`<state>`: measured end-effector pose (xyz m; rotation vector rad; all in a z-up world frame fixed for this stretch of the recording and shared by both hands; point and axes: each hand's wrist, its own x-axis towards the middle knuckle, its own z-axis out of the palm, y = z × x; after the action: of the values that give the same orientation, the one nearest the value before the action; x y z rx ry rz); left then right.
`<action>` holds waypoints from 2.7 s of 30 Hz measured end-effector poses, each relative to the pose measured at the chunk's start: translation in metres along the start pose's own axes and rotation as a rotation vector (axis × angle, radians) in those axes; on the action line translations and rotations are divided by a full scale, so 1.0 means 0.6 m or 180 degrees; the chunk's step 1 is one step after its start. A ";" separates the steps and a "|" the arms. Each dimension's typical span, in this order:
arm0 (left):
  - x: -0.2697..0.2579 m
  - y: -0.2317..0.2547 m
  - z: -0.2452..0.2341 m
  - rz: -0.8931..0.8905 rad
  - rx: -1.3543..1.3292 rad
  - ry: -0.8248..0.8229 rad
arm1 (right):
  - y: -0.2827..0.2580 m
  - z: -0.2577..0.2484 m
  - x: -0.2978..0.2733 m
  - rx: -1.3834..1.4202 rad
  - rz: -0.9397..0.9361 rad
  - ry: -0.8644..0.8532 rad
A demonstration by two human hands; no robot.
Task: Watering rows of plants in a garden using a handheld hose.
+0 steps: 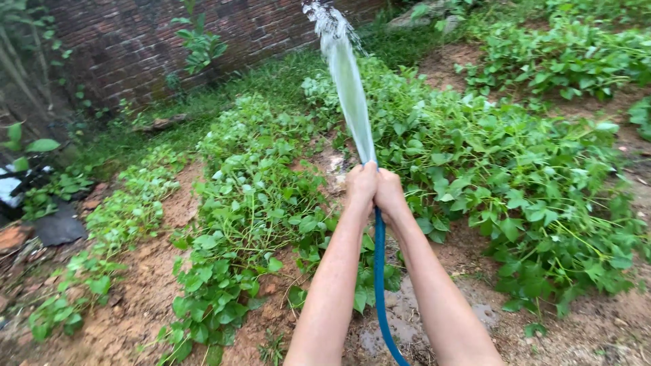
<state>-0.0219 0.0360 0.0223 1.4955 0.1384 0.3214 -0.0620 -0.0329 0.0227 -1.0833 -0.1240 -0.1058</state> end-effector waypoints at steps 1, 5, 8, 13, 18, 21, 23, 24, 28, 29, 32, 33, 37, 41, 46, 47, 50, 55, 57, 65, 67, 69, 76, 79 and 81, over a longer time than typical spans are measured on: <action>-0.005 0.006 -0.001 0.0010 0.0001 0.0054 | 0.010 -0.003 0.008 0.0006 0.0019 -0.0051; -0.013 0.011 0.013 0.0045 0.0398 0.0157 | 0.027 -0.026 0.029 -0.0139 -0.0121 -0.0030; -0.001 0.001 0.010 0.0075 0.0384 0.0241 | 0.034 -0.025 0.034 -0.0334 -0.0148 -0.0095; -0.011 0.009 0.013 0.0090 0.0425 0.0271 | 0.008 -0.021 0.015 -0.0499 -0.0127 -0.0137; -0.027 0.027 0.009 0.0157 0.0705 0.0185 | 0.017 -0.026 0.020 -0.0506 -0.0203 -0.0060; -0.029 0.030 0.005 0.0059 0.0514 0.0126 | 0.014 -0.018 0.014 -0.0438 -0.0176 -0.0116; -0.028 0.032 0.001 0.0099 0.0664 0.0178 | 0.020 -0.015 0.018 -0.0396 -0.0147 -0.0127; -0.028 0.032 -0.001 0.0136 0.0812 0.0230 | 0.022 -0.014 0.020 -0.0358 -0.0116 -0.0138; -0.025 0.026 -0.006 0.0105 0.0684 0.0211 | 0.028 -0.011 0.019 -0.0375 -0.0172 -0.0159; -0.025 0.025 -0.007 0.0108 0.0660 0.0215 | 0.021 -0.006 0.012 -0.0349 -0.0132 -0.0151; -0.025 0.030 -0.013 0.0113 0.0682 0.0217 | 0.020 -0.001 0.011 -0.0346 -0.0122 -0.0146; -0.027 0.032 -0.014 0.0103 0.0724 0.0214 | 0.024 -0.002 0.013 -0.0377 -0.0142 -0.0143; -0.033 0.041 -0.017 0.0012 0.0593 0.0166 | 0.024 0.001 0.012 -0.0339 -0.0151 -0.0140; -0.035 0.044 -0.025 0.0032 0.0639 0.0127 | 0.008 0.017 -0.005 -0.0425 -0.0105 -0.0083; -0.030 0.038 -0.035 0.0100 0.0504 0.0178 | 0.007 0.030 -0.011 -0.0373 -0.0014 -0.0128; -0.029 0.037 -0.037 0.0077 0.0508 0.0172 | 0.009 0.031 -0.010 -0.0399 0.0007 -0.0120; -0.034 0.044 -0.040 0.0055 0.0546 0.0186 | 0.011 0.032 -0.009 -0.0449 0.0011 -0.0098; -0.041 0.057 -0.041 -0.0009 0.0696 0.0222 | 0.009 0.033 -0.011 -0.0449 -0.0016 -0.0076; -0.042 0.056 -0.041 0.0116 0.0747 0.0250 | 0.003 0.034 -0.015 -0.0483 -0.0005 -0.0066; -0.042 0.056 -0.047 0.0067 0.0743 0.0295 | 0.003 0.040 -0.017 -0.0476 0.0021 -0.0172; -0.039 0.052 -0.050 0.0104 0.0670 0.0310 | 0.006 0.042 -0.018 -0.0451 0.0008 -0.0202; -0.044 0.061 -0.054 0.0121 0.0687 0.0309 | 0.006 0.044 -0.020 -0.0517 -0.0008 -0.0216; -0.047 0.059 -0.060 0.0105 0.0771 0.0367 | 0.006 0.044 -0.020 -0.0566 -0.0008 -0.0370; -0.053 0.059 -0.063 0.0174 0.0707 0.0436 | 0.006 0.045 -0.023 -0.0498 0.0037 -0.0450; -0.059 0.068 -0.065 0.0193 0.1001 0.0531 | 0.002 0.047 -0.023 -0.0469 0.0065 -0.0463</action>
<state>-0.0721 0.0646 0.0559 1.7854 0.2874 0.4906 -0.0771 -0.0067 0.0326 -1.2390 -0.2387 -0.0177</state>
